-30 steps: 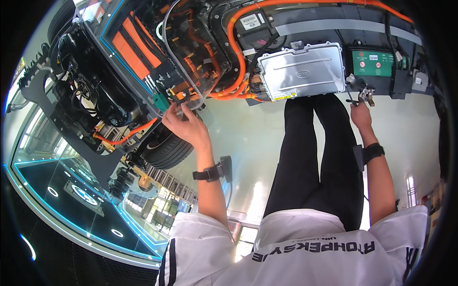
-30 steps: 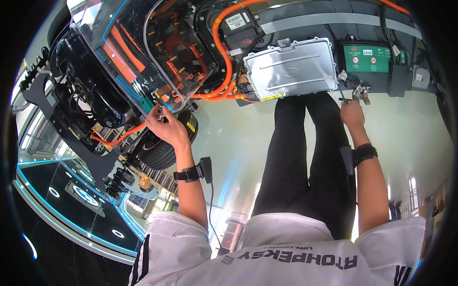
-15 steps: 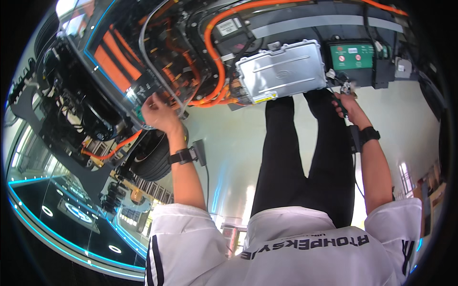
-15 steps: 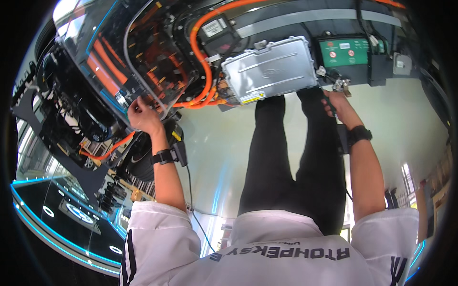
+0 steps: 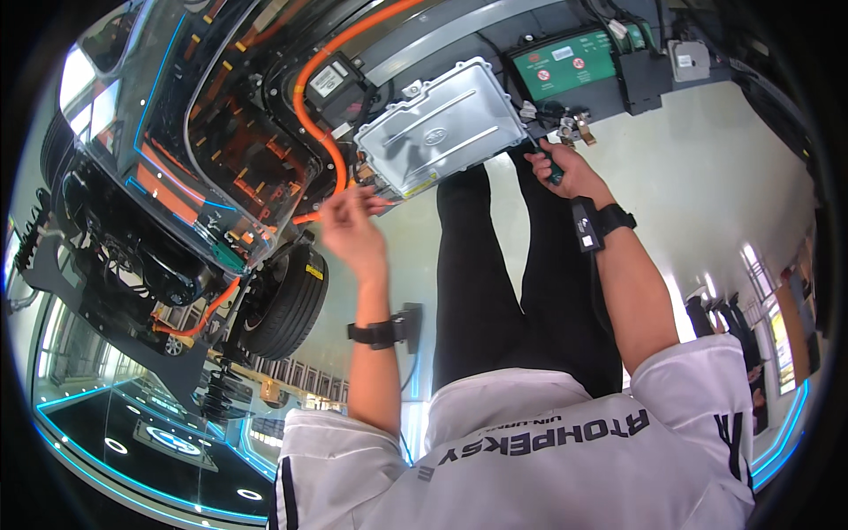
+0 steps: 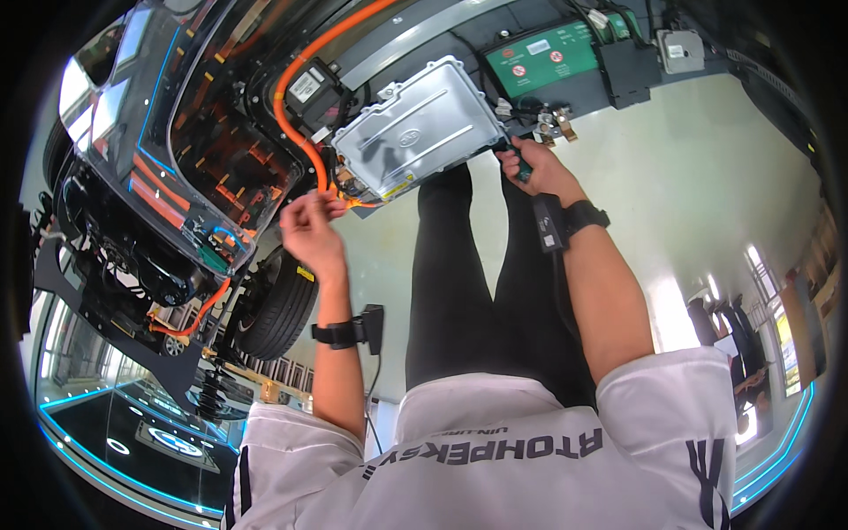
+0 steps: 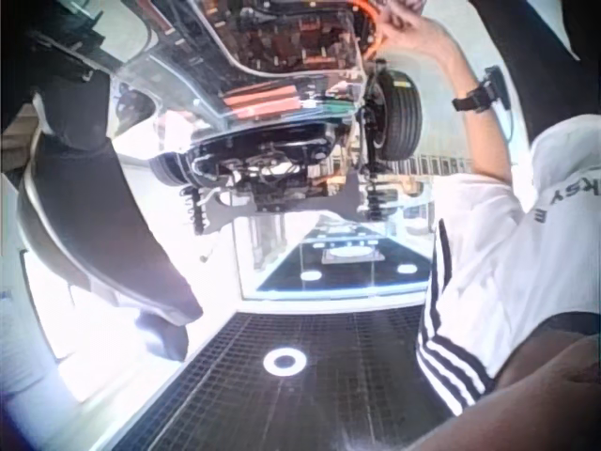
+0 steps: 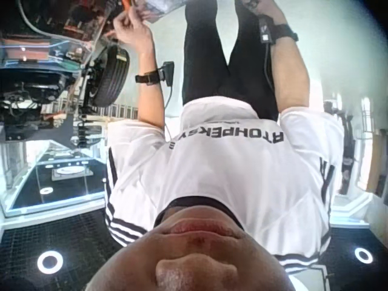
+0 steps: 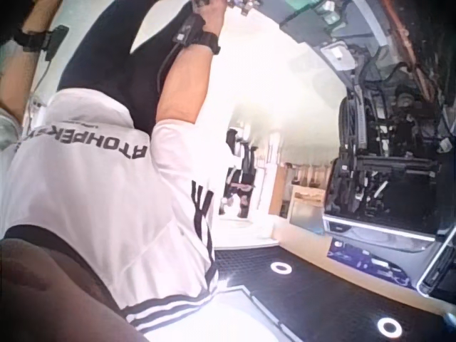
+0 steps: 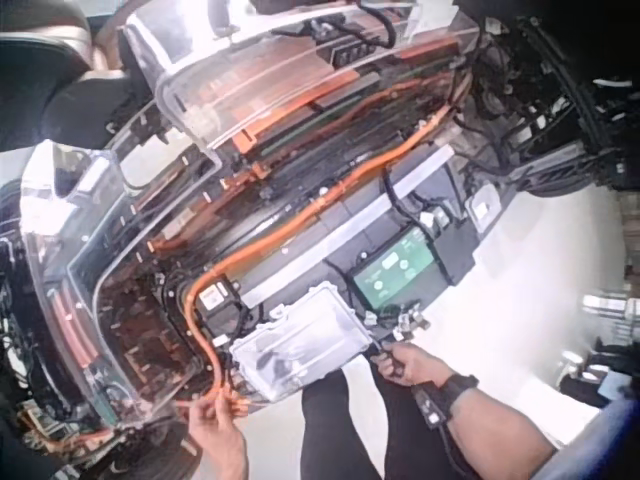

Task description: The person uses a screwdriver to tighten screws on a silver metal casing located under the chassis of a vehicle. The person works methodically, moving from one screw to the next along the edge of the casing.

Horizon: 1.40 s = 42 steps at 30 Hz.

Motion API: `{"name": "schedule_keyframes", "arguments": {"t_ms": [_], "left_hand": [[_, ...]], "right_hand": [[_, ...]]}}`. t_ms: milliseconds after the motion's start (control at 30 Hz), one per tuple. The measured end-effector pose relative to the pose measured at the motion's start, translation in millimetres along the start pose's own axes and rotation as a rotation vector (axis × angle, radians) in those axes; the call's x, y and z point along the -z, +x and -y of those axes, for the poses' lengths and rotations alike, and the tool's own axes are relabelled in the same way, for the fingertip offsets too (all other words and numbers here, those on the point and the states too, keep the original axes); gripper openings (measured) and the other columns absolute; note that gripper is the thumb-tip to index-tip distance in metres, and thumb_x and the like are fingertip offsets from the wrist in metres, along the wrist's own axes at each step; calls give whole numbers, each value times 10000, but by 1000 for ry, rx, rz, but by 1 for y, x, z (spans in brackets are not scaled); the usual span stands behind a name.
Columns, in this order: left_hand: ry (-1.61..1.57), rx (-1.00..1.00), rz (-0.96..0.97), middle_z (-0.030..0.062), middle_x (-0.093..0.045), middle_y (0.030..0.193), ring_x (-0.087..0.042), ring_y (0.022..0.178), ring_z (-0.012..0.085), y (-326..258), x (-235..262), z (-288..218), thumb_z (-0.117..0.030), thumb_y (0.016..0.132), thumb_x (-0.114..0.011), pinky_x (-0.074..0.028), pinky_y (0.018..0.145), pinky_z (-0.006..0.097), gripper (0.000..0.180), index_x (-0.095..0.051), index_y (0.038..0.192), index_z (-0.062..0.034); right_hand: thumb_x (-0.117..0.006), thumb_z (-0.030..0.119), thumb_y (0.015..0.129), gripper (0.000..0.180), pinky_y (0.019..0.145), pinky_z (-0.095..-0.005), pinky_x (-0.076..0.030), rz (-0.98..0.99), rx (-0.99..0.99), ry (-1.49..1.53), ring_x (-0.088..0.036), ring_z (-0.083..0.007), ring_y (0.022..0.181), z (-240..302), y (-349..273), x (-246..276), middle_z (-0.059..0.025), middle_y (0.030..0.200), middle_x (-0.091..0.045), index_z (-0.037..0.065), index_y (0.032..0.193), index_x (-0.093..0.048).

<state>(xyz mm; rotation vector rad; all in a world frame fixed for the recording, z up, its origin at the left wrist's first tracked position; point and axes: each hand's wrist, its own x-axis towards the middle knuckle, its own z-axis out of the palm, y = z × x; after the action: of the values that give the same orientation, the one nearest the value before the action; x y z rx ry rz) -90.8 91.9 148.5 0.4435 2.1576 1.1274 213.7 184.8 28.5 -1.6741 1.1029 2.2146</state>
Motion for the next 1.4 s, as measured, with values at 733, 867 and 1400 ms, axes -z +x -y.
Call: {"name": "schedule_keyframes", "arguments": {"t_ms": [733, 867, 1400], "left_hand": [[-913, 1107, 347, 118, -618, 1048, -611, 973, 227, -72, -172, 52, -167, 971, -491, -507, 926, 380, 171, -538, 1017, -10], [-1084, 1144, 124, 108, -626, 1039, -617, 966, 216, -74, -182, 48, -169, 971, -490, -504, 926, 366, 173, -548, 1013, -12], [-1141, 1103, 136, 99, -612, 1038, -600, 984, 193, -72, -182, 51, -162, 982, -461, -490, 945, 364, 181, -542, 1013, -3]], "right_hand": [[-614, 337, 889, 373, 494, -279, -381, -167, 662, -1298, -463, -95, 493, -56, -107, 26, -31, 530, -506, -27, 813, -649], [-618, 327, 884, 364, 501, -290, -388, -190, 736, -1395, -476, -113, 496, -50, -112, 25, -57, 536, -508, -34, 856, -651], [-644, 328, 859, 347, 544, -350, -434, -256, 875, -1569, -573, -317, 568, -45, -113, 17, -167, 645, -593, -1, 968, -662]]}}
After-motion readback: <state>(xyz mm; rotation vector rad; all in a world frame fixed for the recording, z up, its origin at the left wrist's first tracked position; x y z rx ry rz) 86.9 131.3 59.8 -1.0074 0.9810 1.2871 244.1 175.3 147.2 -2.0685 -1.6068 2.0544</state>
